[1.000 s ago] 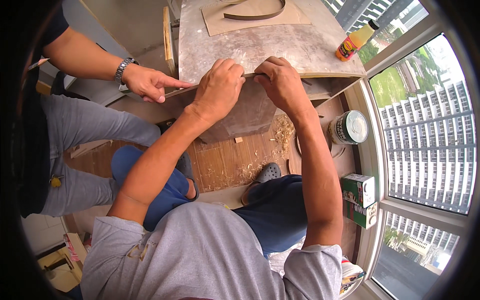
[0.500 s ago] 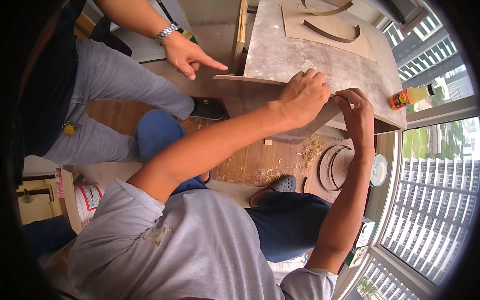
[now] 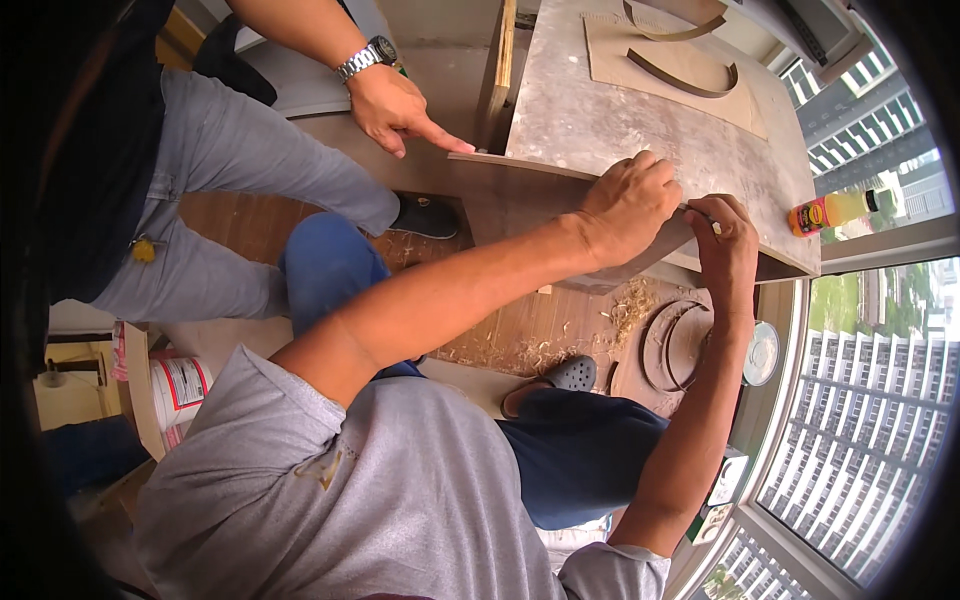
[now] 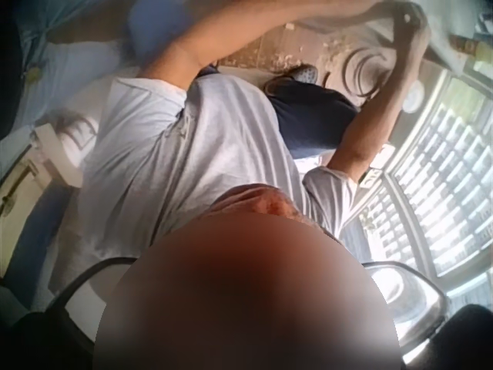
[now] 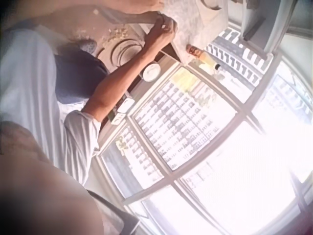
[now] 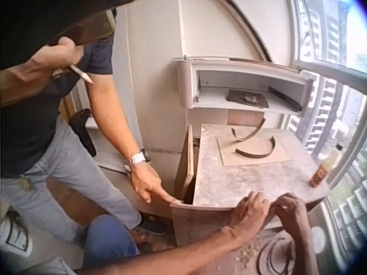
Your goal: The person applies glue to the edge of a thin wooden strip and then presses it onto the corner of a larger wooden structure.
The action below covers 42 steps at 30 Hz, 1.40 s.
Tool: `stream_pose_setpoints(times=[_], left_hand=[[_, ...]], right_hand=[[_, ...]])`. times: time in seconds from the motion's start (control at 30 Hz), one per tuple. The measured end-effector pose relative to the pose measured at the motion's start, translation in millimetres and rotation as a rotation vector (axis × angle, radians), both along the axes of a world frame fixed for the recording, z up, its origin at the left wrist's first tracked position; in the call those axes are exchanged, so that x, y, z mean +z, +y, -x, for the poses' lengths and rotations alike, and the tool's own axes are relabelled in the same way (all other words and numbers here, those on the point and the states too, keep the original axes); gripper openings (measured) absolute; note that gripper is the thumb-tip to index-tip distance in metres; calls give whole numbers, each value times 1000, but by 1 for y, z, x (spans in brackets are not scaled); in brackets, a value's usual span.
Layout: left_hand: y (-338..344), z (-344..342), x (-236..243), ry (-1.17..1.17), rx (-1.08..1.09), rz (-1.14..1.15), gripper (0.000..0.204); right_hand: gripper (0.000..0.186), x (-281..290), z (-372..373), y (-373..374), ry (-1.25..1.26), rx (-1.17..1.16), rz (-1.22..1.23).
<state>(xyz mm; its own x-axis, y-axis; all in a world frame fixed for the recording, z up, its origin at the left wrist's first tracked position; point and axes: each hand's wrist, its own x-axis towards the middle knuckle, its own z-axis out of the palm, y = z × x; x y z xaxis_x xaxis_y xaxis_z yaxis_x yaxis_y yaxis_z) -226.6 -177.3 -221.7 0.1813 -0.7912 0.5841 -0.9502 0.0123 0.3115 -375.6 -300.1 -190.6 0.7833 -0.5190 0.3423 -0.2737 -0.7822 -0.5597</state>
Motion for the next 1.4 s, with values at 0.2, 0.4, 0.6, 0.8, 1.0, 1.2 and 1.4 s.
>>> stream_pose_setpoints(times=[0.2,0.4,0.6,0.8,1.0,1.2,1.4], left_hand=[[-4,7,5,41,24,67,13],[5,-6,4,35,28,-4,10],[-4,6,12,20,-26,-8,11],[-7,6,6,73,-37,54,7],[-7,7,13,175,-32,-31,10],[-7,7,21,221,-35,-111,13],[-8,6,18,217,-47,-99,13]], right_hand=[[15,3,7,-3,-1,6,7],[20,3,8,-10,-7,25,9],[18,-3,17,-14,-60,-11,-49],[18,0,16,-12,-37,-13,-51],[17,-5,17,-14,-46,-28,-131],[17,-6,19,-19,-88,-12,-247],[14,-5,16,-21,-20,-22,-203]])
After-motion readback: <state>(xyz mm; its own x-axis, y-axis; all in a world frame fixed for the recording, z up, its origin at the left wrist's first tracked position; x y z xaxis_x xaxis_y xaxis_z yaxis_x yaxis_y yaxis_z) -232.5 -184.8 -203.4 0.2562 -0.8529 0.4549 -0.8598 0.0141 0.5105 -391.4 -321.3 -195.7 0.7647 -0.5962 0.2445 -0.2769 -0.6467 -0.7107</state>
